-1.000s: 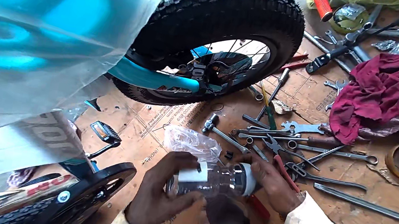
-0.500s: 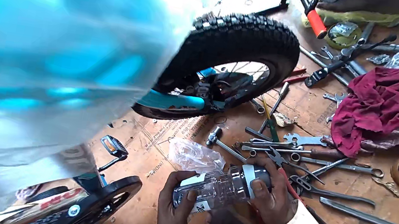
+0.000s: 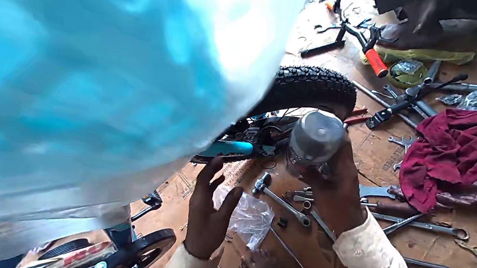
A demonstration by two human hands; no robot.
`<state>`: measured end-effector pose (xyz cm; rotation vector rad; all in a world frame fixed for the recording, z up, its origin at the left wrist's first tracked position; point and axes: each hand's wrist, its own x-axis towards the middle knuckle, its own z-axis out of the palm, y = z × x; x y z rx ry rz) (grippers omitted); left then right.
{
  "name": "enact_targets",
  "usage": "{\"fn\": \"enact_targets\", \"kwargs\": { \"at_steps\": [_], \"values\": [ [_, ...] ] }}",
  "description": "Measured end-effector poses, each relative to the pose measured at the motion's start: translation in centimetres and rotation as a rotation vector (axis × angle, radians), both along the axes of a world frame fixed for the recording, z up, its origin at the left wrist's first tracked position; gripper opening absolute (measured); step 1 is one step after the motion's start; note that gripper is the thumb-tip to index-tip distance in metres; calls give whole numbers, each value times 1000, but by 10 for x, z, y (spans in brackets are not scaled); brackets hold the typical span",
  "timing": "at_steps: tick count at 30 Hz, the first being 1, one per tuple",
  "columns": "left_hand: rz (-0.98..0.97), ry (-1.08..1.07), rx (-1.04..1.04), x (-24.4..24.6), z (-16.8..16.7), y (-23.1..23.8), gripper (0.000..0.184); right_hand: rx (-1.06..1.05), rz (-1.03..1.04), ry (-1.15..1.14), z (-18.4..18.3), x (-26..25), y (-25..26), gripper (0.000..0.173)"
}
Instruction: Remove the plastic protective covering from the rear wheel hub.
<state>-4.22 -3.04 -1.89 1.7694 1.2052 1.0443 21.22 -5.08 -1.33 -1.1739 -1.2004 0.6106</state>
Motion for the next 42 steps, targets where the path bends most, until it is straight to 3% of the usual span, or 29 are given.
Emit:
{"fn": "enact_targets", "kwargs": {
  "at_steps": [3, 6, 9, 12, 15, 20, 22, 24, 25, 29, 33, 38, 42],
  "values": [
    [-8, -24, -2, 19, -1, 27, 59, 83, -80, -215, 2, -1, 23, 77],
    [-57, -14, -1, 40, -2, 40, 47, 64, -66, -217, -2, -9, 30, 81],
    [-44, 167, 52, 47, -7, 45, 37, 27, -41, -217, -1, -16, 29, 97],
    [-35, 270, 154, 45, -12, 45, 27, 69, -184, -319, 2, -25, 32, 90],
    [-12, 275, 173, 48, -11, 44, 25, 93, -260, -350, 0, -30, 34, 83],
    [-50, 279, 203, 38, -19, 47, 25, -20, -201, -281, -30, -34, 36, 98],
    [-34, 366, 155, 50, 12, 34, 19, -43, -106, -280, -33, -46, 33, 94],
    [20, 584, -293, 91, 102, 17, 22, -18, -74, -308, -33, -54, 35, 89],
    [19, 679, -446, 102, 124, 23, 27, -4, -69, -331, -33, -54, 38, 88],
    [-108, 408, -5, 55, 53, 36, 23, -1, 37, -452, -32, -44, 40, 81],
    [-74, 338, -129, 63, 60, 33, 24, 0, -23, -494, -32, -39, 37, 78],
    [-93, -26, -226, 27, 31, 39, 36, 72, -88, -508, -38, -45, 44, 76],
    [-18, -3, 62, 24, -1, 43, 39, 68, -156, -509, -43, -48, 46, 78]
  ]
}}
